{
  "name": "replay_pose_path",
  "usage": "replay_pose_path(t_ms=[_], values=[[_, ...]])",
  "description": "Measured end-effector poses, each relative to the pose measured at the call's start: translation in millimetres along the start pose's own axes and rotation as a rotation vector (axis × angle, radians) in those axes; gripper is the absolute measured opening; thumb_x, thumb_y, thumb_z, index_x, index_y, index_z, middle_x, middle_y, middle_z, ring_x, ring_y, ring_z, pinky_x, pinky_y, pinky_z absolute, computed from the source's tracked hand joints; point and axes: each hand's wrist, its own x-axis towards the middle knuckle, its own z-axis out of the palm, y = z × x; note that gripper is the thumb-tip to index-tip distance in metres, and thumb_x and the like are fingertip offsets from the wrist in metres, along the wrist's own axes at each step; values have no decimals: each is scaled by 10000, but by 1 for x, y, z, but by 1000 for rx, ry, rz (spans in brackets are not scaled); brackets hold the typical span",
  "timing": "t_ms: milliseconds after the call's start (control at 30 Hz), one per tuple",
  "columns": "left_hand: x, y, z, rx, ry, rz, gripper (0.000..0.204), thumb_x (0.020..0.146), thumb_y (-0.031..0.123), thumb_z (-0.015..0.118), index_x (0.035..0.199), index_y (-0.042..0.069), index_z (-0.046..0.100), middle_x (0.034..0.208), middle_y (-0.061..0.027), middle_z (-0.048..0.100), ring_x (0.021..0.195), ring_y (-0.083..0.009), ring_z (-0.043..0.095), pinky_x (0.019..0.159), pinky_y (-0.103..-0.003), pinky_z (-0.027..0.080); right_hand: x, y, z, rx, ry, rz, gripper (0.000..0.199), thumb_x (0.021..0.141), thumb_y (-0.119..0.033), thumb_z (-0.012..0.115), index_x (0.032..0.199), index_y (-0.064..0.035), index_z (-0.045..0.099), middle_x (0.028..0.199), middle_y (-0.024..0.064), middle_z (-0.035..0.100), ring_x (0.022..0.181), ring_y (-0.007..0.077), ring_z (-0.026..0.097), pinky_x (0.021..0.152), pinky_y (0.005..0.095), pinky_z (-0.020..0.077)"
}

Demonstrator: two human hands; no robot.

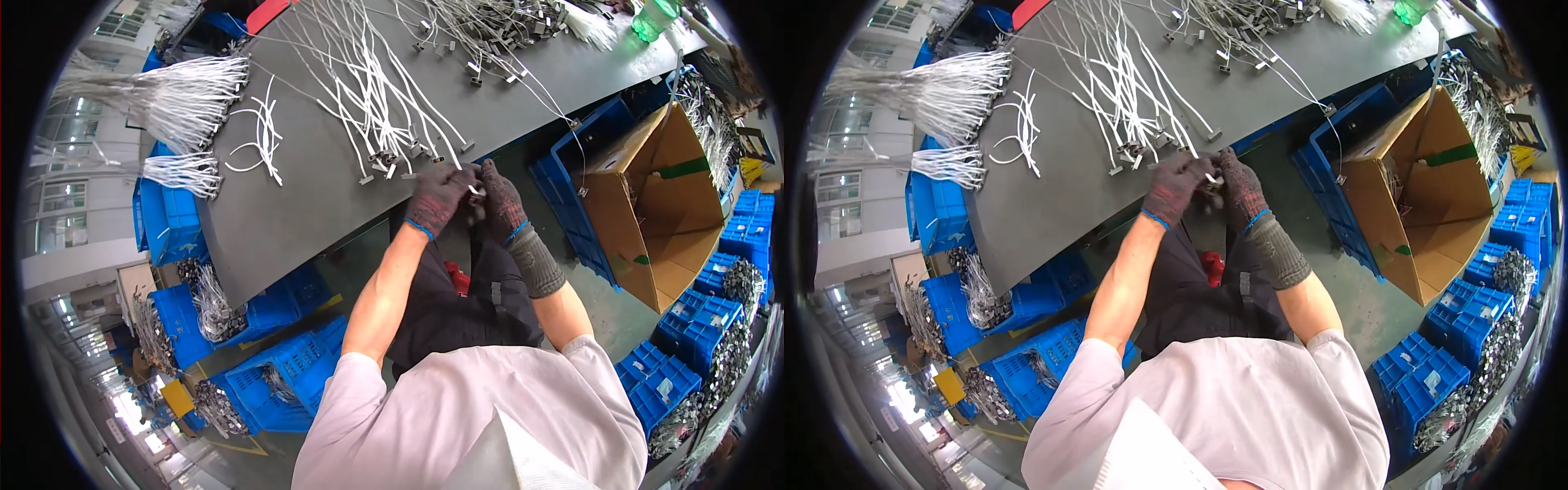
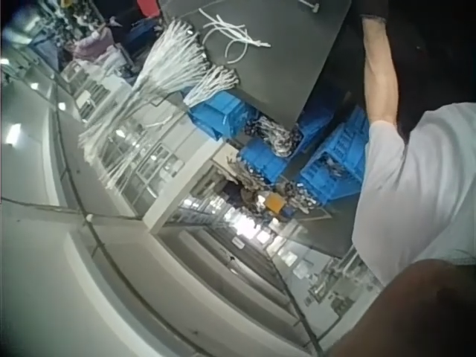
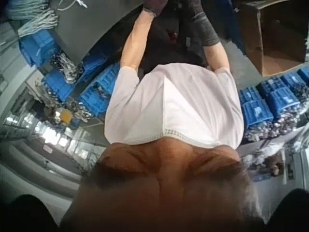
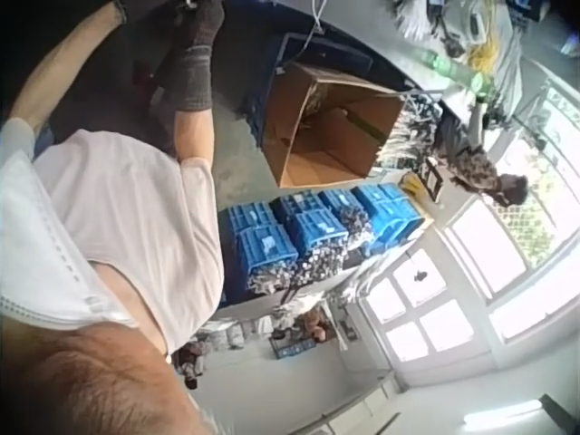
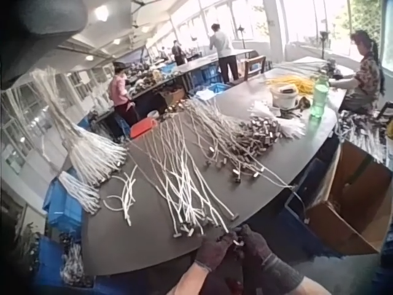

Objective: The person processes and crimps the ends of bundles of thin white wires by hand at a factory assembly station, using a wire crimper.

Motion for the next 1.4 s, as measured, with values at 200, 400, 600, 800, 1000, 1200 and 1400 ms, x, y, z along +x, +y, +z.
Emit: replay_pose_path(t_ms=[200, 400, 600, 800, 1000, 1200, 1400], values=[[60, -43, -119, 72, -33, -235, 311, 927, 368, 620, 1020, 100, 748, 949, -141, 737, 892, -247, 720, 785, -372, 536, 20, -13, -154, -1285, 790, -765, 480, 912, -221, 699, 1333, -46, 550, 1087, 186, 681, 906, 321, 710, 799, 403, 582], [58, -138, -260, 1177, 793, -468, 588, 892, 523, 622, 1263, 66, 602, 1336, -158, 602, 1128, -346, 648, 918, -460, 533, 44, -20, -307, -1381, 1068, 132, 616, 853, -315, 746, 1375, -70, 529, 1138, 270, 683, 1069, 429, 661, 927, 473, 522], [36, -207, -362, 1134, 856, -893, 496, 861, 428, 663, 1197, 66, 617, 1341, -175, 607, 1147, -345, 650, 864, -481, 565, 36, 36, -321, -1237, 668, 33, 506, 871, -281, 720, 1290, -38, 571, 1130, 256, 683, 1055, 393, 666, 924, 422, 510], [43, -264, -417, 1044, 757, -821, 302, 788, 310, 724, 951, 58, 756, 975, -199, 738, 914, -414, 721, 691, -481, 581, 21, 46, -306, -1255, 661, -88, 533, 792, -211, 797, 1232, 5, 590, 1062, 221, 705, 968, 315, 686, 872, 382, 527], [41, -275, -434, 911, 569, -842, 184, 791, 184, 702, 935, 78, 743, 919, -165, 727, 829, -329, 713, 606, -408, 544, 55, 35, -250, -1068, 573, 77, 275, 927, -215, 677, 1119, -18, 659, 880, 161, 713, 841, 276, 677, 737, 407, 516], [22, -254, -401, -18, 665, -841, 100, 831, 24, 584, 789, 77, 658, 712, -111, 656, 556, -215, 627, 429, -331, 457, 73, -65, -164, -1264, 620, -496, 354, 1026, -351, 534, 975, -17, 639, 836, 227, 662, 747, 369, 630, 692, 411, 484], [-14, -209, -351, -587, 573, -805, 65, 869, 105, 690, 873, 72, 634, 706, -48, 626, 575, -134, 591, 491, -275, 473, -41, -19, -211, -1955, 732, -239, 180, 963, -222, 523, 952, -73, 623, 853, 234, 681, 808, 436, 686, 659, 539, 537]])
